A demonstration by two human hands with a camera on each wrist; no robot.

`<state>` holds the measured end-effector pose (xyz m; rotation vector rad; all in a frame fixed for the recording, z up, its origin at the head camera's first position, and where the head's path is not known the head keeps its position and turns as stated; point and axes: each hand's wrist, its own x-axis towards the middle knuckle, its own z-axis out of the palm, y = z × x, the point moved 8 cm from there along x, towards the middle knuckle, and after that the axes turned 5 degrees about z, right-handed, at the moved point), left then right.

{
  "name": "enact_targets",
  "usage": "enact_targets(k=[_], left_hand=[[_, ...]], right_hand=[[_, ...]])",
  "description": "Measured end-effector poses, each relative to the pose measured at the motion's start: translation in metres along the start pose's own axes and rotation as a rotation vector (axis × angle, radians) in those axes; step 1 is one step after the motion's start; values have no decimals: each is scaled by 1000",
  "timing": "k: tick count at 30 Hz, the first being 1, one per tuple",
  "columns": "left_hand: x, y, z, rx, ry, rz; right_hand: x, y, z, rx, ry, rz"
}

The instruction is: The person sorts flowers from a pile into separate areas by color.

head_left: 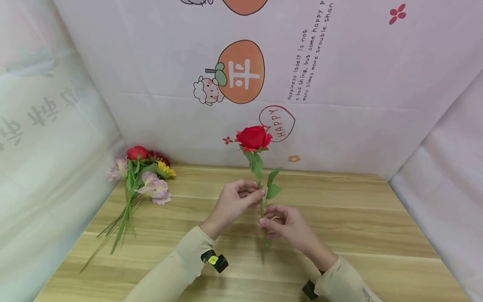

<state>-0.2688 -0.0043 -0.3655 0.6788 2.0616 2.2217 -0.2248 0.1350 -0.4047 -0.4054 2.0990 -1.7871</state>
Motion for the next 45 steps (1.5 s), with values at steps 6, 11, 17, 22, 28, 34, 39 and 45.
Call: enact_targets(k=[6,11,17,22,28,34,39,45], left_hand=[[-1,6,-1,176,-4,59],[-2,7,-1,280,-30,88],[-9,1,-23,336,-49,107],[-19,-4,-55,431,-42,96],[-36,-13,-105,522,9,49],[-53,-12,-150,600,67,37],[-66,-7,-186,671,107,46],[-83,-10,-225,786,139,13]], right_hand=[[-2,-1,-1,10,9,-2],[-3,0,-9,-5,41,-1],[-12,10,-41,-22,118,30],[-26,18,-82,-80,203,41],[-48,24,-128,-138,269,27],[-70,38,-172,-183,340,56],[-85,55,-204,-196,391,118],[-102,77,-240,-221,418,210]])
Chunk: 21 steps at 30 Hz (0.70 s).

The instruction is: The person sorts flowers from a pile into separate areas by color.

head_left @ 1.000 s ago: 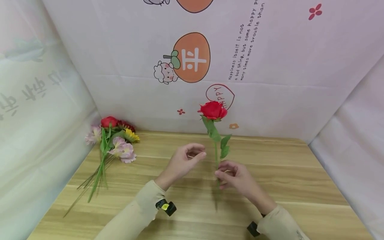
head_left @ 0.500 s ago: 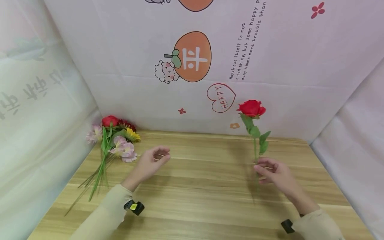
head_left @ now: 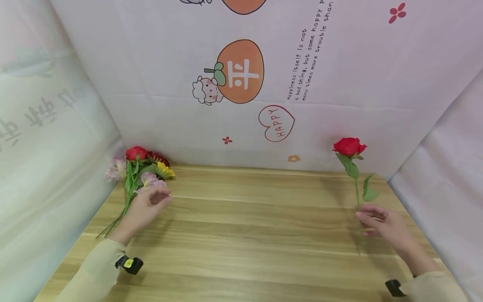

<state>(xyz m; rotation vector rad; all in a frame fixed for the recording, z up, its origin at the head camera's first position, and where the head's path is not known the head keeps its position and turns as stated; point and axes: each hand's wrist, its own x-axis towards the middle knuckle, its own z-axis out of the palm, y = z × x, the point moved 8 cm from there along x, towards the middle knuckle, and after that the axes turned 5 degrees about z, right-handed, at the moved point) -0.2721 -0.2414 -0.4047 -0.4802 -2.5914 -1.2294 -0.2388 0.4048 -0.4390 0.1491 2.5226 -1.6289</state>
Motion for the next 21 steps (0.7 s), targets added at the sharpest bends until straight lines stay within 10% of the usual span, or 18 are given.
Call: enact_targets(k=[13,21], left_hand=[[-29,-52,-13,210,-231,-121],[-32,-59,-17,304,-193,-52]], right_hand=[[1,46,-53,-225,4,156],[6,62,-64,-246,22,191]])
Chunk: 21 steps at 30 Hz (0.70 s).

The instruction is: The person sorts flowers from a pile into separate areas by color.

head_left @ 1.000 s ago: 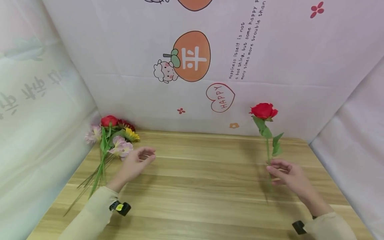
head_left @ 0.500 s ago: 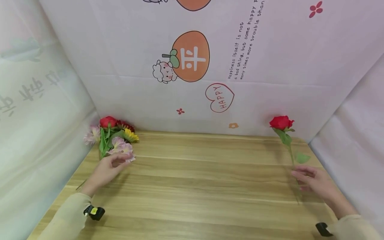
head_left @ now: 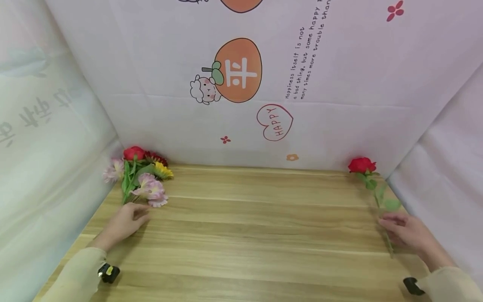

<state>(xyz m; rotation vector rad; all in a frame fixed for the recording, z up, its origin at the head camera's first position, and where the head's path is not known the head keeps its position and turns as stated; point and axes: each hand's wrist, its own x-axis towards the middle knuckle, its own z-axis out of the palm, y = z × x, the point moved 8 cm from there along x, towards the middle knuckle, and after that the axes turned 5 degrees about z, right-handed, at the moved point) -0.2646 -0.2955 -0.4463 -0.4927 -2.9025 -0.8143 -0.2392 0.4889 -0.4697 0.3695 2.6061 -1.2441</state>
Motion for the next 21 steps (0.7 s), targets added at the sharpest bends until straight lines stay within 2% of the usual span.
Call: enact_targets(k=[6,13,21], left_hand=[[-5,-11,-12,61,24,-7],[-4,-25,-28,127,99,-30],[-9,-50,-38,222,90,-72]], right_hand=[[7,10,-3,-52,-2,23],[11,16,-4,-95,19,18],[11,19,-4,-153,50,19]])
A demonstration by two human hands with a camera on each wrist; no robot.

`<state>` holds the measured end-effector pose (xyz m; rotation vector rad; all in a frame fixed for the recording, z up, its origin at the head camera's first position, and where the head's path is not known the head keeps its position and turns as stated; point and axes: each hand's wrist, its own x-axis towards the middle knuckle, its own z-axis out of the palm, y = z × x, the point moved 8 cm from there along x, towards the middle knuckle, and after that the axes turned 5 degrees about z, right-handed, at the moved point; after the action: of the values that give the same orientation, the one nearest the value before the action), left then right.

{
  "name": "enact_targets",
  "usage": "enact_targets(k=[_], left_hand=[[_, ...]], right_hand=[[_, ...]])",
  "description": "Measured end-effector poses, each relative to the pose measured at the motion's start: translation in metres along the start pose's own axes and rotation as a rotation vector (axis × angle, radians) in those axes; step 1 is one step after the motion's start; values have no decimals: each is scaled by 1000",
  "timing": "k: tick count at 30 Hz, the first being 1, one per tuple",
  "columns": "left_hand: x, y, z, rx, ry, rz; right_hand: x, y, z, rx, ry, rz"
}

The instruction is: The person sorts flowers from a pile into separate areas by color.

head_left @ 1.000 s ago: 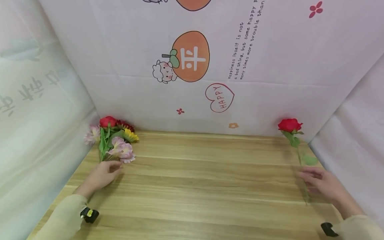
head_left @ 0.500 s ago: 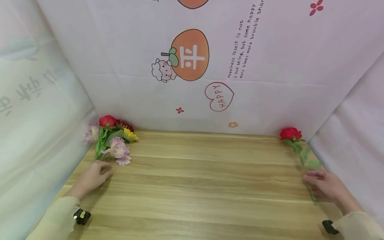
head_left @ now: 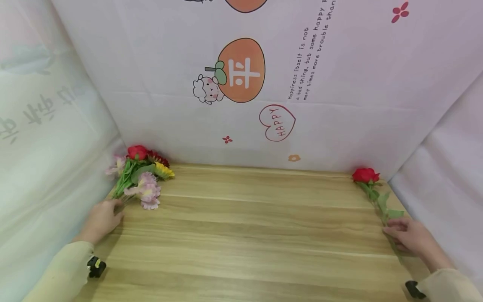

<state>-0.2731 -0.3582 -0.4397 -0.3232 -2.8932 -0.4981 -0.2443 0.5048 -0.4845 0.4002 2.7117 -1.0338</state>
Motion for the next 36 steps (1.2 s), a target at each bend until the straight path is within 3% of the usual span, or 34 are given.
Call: enact_targets(k=[5,18,36], left_hand=[[1,-8,-3,44,-40,-22],[14,-11,-10,94,-78,-24],[18,-19,-3,92,-139,-45]], right_hand=[[-1,-2,1,-3,1,-8],[-6,-3,4,52,-6,3],[-6,-8,2,-47,38,-60]])
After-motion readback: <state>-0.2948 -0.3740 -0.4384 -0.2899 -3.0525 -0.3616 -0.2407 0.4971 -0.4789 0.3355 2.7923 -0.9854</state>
